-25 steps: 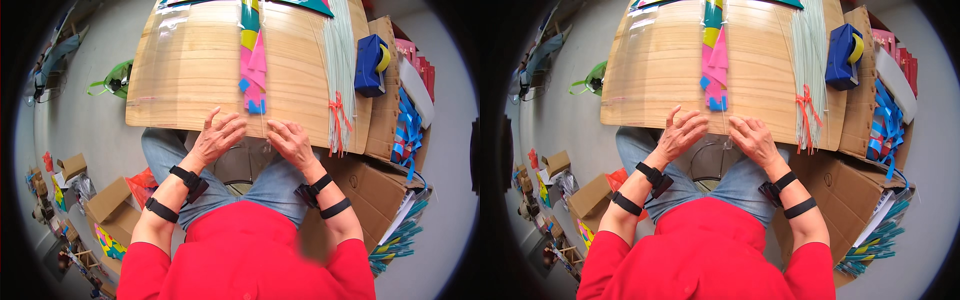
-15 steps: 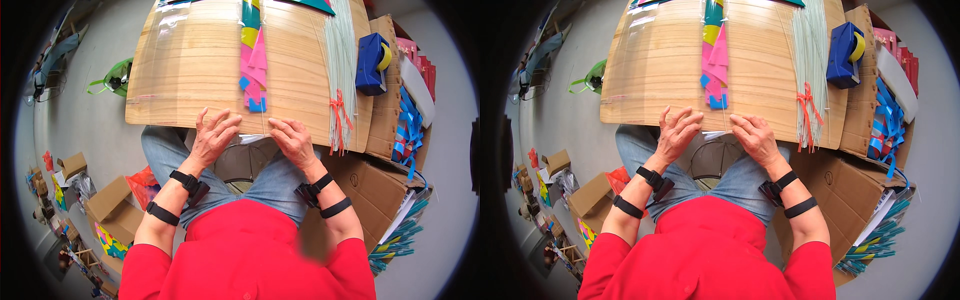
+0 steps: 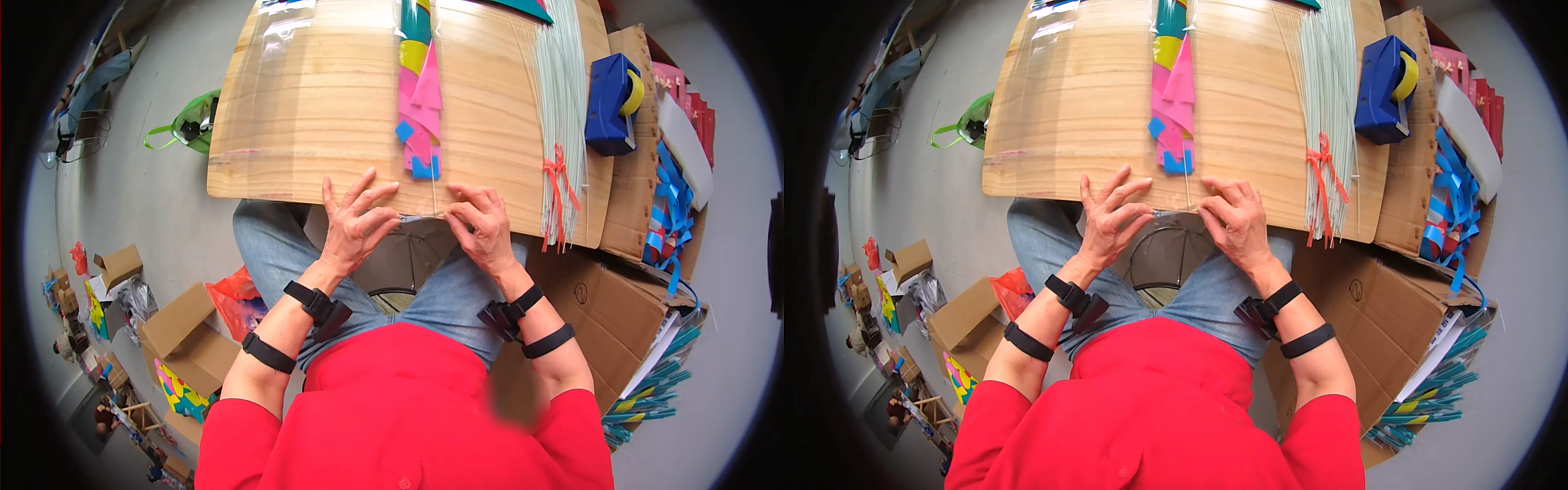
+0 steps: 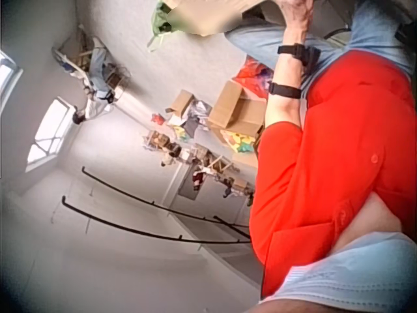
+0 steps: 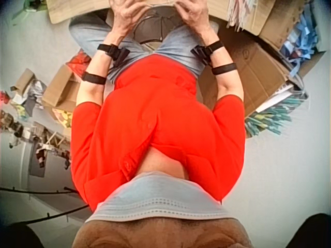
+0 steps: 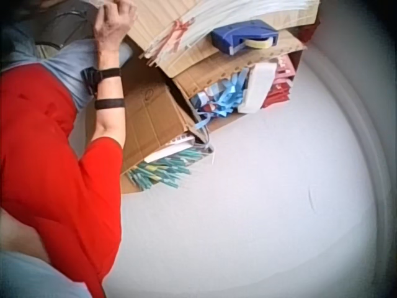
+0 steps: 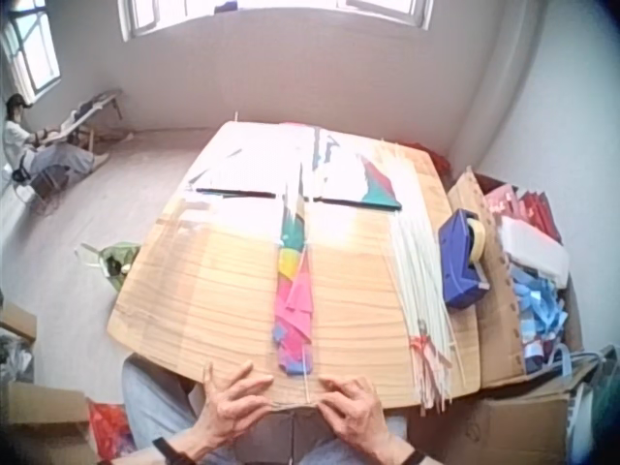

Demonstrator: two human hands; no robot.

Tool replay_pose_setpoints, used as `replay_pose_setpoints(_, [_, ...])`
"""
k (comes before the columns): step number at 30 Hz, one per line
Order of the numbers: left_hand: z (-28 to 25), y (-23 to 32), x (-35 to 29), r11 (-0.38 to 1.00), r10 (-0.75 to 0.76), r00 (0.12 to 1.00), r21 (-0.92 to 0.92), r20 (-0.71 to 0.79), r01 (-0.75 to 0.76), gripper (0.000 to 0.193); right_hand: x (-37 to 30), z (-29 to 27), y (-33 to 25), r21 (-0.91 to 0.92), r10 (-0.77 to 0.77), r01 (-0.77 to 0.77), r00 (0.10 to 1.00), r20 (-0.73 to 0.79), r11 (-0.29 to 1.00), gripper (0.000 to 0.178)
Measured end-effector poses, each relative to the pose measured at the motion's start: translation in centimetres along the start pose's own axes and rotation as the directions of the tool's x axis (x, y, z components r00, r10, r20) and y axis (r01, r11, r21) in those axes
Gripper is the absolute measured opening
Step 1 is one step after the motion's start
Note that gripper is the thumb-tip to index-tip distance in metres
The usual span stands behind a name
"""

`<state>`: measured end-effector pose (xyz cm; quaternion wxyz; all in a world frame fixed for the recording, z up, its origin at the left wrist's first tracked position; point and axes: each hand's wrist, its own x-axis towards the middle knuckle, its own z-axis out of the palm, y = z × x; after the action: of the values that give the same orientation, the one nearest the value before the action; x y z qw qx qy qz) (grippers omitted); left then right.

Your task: The person assembles a Pikachu-themed kite by first rolling and securing a smaller kite with a blue ribbon. They then unfold a larger kite, insert a white rod into a sleeve on the kite's surface, and secure it in place. The task involves handling plastic packaging, ribbons, and kite components on a wooden table.

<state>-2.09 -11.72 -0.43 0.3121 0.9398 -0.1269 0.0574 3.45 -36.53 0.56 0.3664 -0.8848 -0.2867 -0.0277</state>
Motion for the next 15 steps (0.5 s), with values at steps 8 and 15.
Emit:
replay_pose_setpoints(8, [0.2, 1.1, 0.8, 0.979, -0.183, 0.983, -0.085, 0.016, 0.184, 0.011, 0.1, 1.2, -1.4, -0.026, 0.202, -0.203, 0.978, -0.05, 0.979, 0.009])
replay_pose_setpoints(15, [0.4, 1.8, 1.1, 0.965, -0.236, 0.972, -0.117, -0.016, 0.233, 0.016, -0.1, 2.1, -2.2, -0.025, 0.267, -0.272, 0.956, -0.125, 0.962, 0.008])
